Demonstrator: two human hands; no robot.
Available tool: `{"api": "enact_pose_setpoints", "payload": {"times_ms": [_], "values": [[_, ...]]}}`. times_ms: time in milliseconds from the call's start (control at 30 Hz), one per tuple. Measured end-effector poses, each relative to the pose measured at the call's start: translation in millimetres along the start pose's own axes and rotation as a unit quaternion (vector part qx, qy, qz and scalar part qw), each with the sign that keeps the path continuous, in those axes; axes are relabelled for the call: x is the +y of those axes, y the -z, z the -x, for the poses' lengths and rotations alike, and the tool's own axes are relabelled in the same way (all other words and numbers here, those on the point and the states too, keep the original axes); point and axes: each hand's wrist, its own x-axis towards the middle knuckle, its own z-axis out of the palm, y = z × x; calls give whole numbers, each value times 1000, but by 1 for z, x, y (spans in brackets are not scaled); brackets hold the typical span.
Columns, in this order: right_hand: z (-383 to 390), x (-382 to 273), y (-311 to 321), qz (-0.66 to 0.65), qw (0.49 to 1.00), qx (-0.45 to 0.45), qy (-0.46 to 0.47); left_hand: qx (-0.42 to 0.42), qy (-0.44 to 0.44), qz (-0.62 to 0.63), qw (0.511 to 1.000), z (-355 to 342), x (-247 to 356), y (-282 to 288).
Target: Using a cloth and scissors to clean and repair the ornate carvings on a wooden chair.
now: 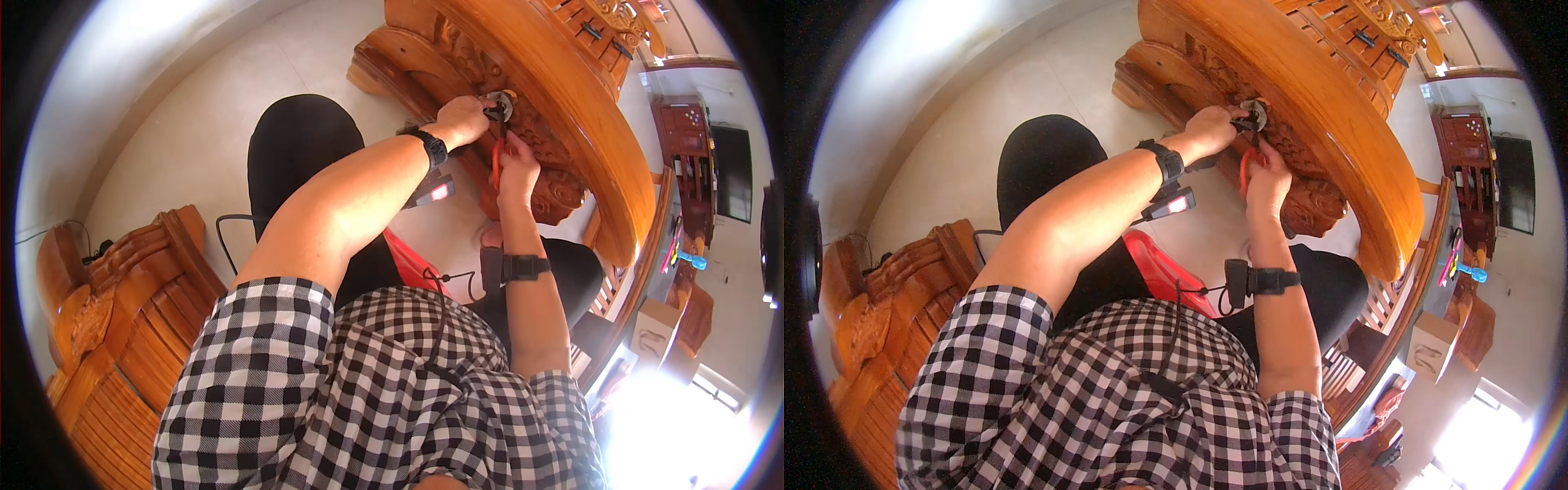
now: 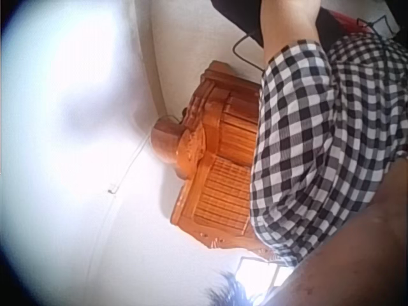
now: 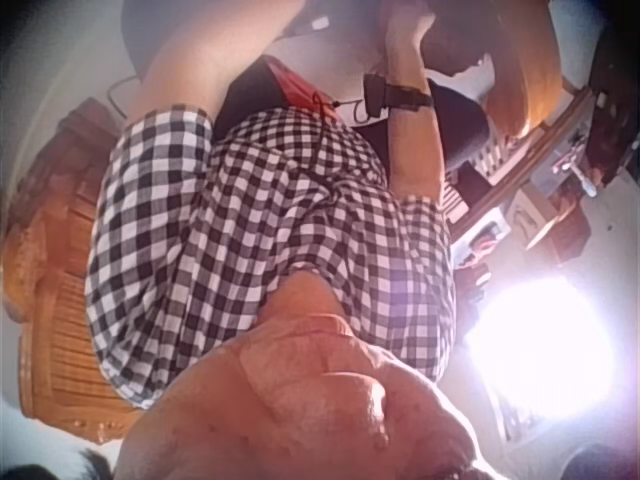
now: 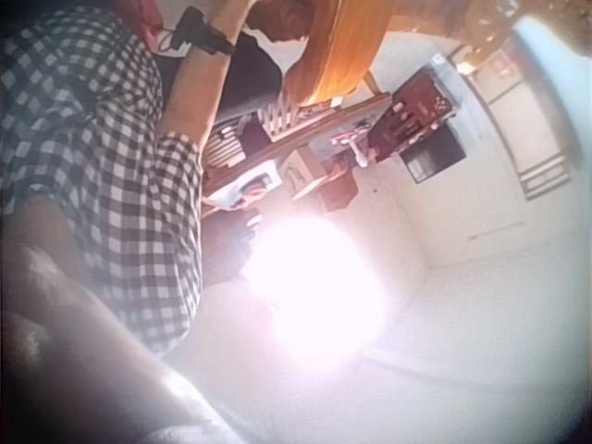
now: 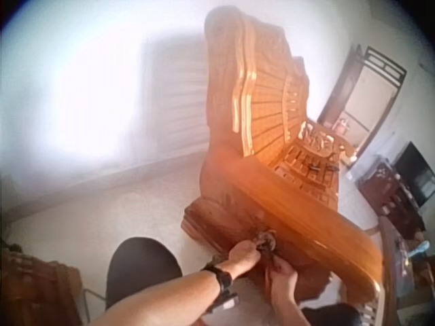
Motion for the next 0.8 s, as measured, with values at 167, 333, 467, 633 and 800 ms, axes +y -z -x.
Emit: {"api": "enact_pose_setpoints", "payload": {"times_ms": [167,333,467,633,800], "values": [[-37,17,-34,-136,989,46,-46,4,152,-14,988,1,12,12],[-151,42,-38,133,989,-44,50,-91,123,166,974,-7,5,6],[-74,-17,-49,-209,954,-8,-213,-80,316,392,860,1,-16,2],[-4,-27,-28,-104,986,16,-130,-77,273,96,954,-2,-30,-2],[-59,-40,-41,-203,959,39,-195,-180,-83,-6,980,15,-37,22]]}}
